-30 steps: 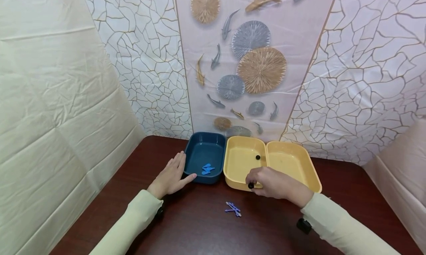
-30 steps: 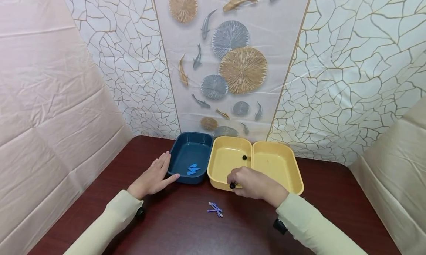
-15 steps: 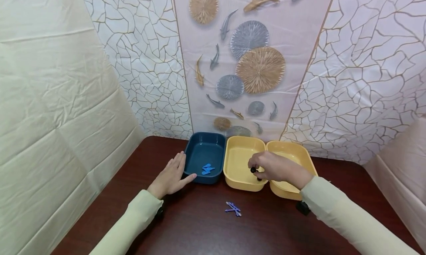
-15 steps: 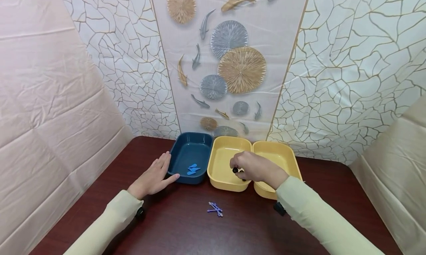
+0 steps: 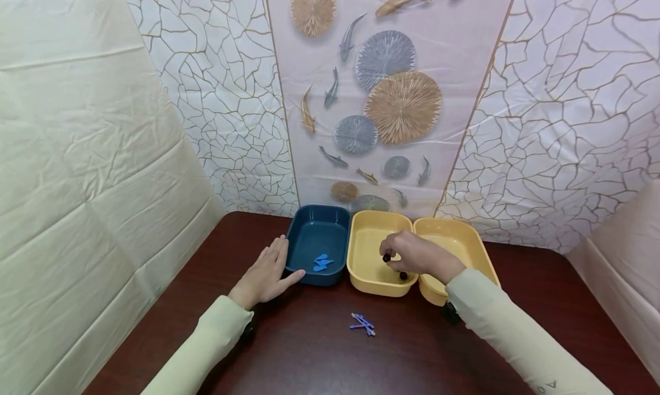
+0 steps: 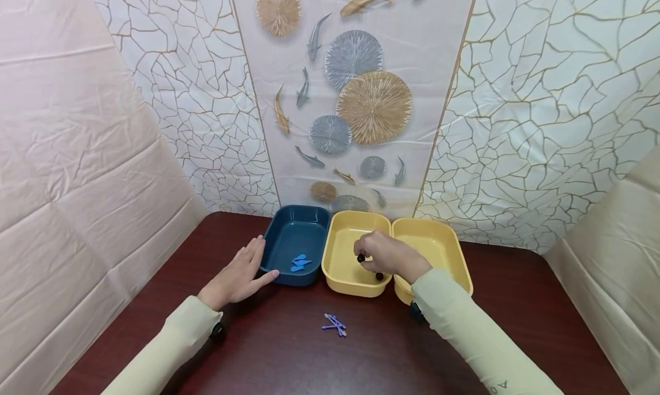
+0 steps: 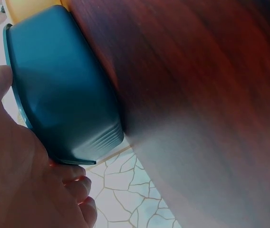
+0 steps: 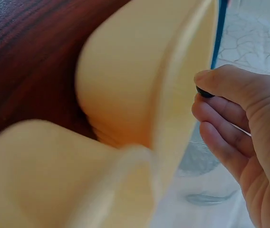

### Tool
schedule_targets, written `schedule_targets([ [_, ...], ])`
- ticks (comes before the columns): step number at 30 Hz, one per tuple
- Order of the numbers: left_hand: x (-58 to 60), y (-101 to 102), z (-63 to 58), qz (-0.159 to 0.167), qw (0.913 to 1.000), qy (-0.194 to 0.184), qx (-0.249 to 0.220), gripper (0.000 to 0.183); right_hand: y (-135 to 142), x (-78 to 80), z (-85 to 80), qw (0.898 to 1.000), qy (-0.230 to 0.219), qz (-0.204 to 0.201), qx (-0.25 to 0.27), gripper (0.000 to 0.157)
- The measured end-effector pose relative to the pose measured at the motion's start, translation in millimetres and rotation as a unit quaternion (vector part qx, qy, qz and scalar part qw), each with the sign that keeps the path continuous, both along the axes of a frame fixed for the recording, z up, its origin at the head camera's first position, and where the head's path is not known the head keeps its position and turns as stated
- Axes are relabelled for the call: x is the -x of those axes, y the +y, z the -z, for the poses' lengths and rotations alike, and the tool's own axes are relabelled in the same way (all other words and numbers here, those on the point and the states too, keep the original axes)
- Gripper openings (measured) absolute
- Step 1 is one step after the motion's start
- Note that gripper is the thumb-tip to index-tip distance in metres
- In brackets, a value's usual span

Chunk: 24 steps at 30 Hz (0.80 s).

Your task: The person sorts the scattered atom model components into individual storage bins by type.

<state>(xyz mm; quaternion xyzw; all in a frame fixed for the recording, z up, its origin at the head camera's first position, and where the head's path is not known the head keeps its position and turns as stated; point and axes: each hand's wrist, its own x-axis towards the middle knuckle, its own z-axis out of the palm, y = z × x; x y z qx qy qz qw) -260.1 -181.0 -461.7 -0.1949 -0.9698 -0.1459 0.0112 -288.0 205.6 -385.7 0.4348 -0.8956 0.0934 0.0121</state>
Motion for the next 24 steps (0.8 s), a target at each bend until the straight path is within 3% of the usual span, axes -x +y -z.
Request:
schedule_targets([
  [6, 1.5, -0.1, 0.8, 0.001, 1.0, -0.004, 0.002, 0.1, 0.5, 12.3, 24.6, 0.999, -0.035, 0.018, 0.004, 0.012],
  [11, 0.2, -1.6, 0.0, -0.001, 1.0, -0.003, 0.0, 0.1, 2.2, 17.6, 34.6, 1.0, -0.016, 0.016, 0.006, 0.009],
  [18, -1.1, -1.6, -2.5, 0.007, 1.0, 0.0, -0.002, 0.098, 6.3, 12.5, 26.3, 0.999, 0.001, 0.036, 0.014, 0.015],
  [24, -0.2, -1.9, -0.9, 0.004, 1.0, -0.001, -0.002, 0.098, 3.1, -2.6, 11.6, 1.0, 0.007, 0.014, 0.019, 0.013],
])
